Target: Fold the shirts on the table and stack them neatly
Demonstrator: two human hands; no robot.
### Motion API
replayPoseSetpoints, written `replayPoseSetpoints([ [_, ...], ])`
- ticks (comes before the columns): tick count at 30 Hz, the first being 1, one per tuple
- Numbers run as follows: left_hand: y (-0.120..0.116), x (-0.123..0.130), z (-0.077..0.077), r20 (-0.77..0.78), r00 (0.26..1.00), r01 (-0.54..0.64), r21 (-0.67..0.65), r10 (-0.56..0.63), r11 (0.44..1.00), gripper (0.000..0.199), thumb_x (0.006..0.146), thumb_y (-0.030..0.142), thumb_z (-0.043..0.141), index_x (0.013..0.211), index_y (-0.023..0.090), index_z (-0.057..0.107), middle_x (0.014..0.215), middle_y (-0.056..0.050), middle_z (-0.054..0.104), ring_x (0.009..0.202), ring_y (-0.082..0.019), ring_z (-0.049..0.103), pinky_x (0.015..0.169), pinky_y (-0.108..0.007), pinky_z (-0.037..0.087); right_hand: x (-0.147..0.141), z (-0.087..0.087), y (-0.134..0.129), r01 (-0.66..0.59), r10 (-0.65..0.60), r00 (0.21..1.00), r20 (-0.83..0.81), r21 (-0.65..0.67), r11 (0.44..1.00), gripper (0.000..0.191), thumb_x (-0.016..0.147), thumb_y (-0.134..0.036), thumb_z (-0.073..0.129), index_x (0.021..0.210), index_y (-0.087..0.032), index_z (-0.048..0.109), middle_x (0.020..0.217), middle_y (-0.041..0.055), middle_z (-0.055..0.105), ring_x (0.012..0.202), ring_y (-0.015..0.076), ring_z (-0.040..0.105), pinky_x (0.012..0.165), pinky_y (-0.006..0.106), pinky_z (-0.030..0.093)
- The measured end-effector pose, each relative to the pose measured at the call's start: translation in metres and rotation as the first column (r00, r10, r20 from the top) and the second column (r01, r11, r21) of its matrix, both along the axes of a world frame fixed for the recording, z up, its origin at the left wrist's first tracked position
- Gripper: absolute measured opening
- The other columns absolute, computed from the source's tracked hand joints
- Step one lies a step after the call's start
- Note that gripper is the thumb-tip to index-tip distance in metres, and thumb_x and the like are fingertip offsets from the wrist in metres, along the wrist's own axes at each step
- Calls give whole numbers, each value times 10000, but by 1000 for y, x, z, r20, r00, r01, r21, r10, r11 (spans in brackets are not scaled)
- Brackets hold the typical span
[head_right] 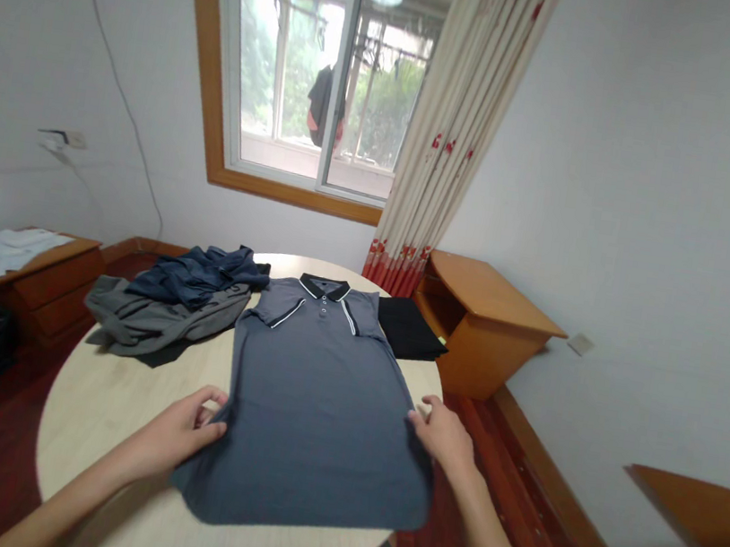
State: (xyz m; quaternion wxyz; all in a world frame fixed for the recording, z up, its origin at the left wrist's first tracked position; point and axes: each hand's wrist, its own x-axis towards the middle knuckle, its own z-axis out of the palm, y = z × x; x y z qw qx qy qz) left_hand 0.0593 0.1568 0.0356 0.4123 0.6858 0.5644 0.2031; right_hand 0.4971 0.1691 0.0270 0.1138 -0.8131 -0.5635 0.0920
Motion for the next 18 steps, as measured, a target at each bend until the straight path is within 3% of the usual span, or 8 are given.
replayPoseSetpoints([
  [2, -4, 30, 2, -33, 997, 72, 57, -70, 996, 262, 819, 296, 515, 1067, 211, 508, 648, 46, 514, 647, -185, 565, 619, -275, 408, -25, 11, 6, -50, 51, 999, -20, 54, 997, 406, 885, -412, 570, 1208, -173, 632, 915, 102, 730, 832, 247, 678, 669, 301, 447],
  [6, -8, 82, -10, -155, 962, 235, 55, -224, 970, 338, 803, 267, 577, 1135, 204, 578, 777, -28, 637, 805, -223, 637, 700, -294, 449, -93, 19, 19, -312, 339, 914, -222, 149, 938, 320, 884, -372, 578, 1119, -173, 663, 843, 57, 717, 759, 191, 649, 684, 269, 432],
  [8, 5, 91, -17, -116, 934, 330, -79, -338, 941, 345, 789, 376, 641, 1083, 198, 620, 747, -30, 655, 727, -219, 648, 647, -287, 462, -124, 16, 25, -424, 449, 832, -325, 150, 893, 314, 890, -357, 573, 1117, -159, 662, 807, 46, 707, 730, 178, 640, 668, 260, 420],
  [10, 36, 85, -21, -8, 935, 345, -227, -356, 911, 403, 807, 553, 610, 950, 179, 645, 642, -13, 634, 531, -177, 592, 522, -262, 433, -150, 12, 27, -492, 499, 781, -376, 121, 862, 342, 887, -349, 584, 1163, -156, 645, 813, 41, 704, 737, 174, 638, 669, 255, 412],
  [11, 58, 78, -22, 29, 953, 298, -272, -302, 915, 470, 834, 628, 541, 856, 168, 636, 598, -12, 618, 453, -152, 540, 464, -247, 400, -160, 10, 28, -513, 510, 770, -385, 103, 852, 365, 884, -350, 593, 1192, -158, 633, 831, 43, 705, 756, 177, 640, 679, 256, 412],
  [13, 112, 59, -22, -11, 999, -35, -135, 34, 990, 473, 878, 611, 485, 772, 169, 616, 569, -12, 607, 415, -133, 512, 433, -231, 382, -175, 8, 27, -531, 519, 771, -369, 76, 844, 420, 876, -354, 605, 1250, -163, 602, 874, 52, 703, 818, 194, 644, 721, 267, 417],
  [18, 240, 21, -19, -52, 935, -353, -58, 351, 934, 395, 917, 462, 487, 689, 154, 586, 567, -63, 605, 449, -163, 567, 434, -241, 435, -199, 9, 22, -530, 506, 799, -325, 17, 848, 575, 831, -325, 644, 1366, -159, 513, 1012, 94, 681, 953, 242, 634, 837, 314, 429],
])
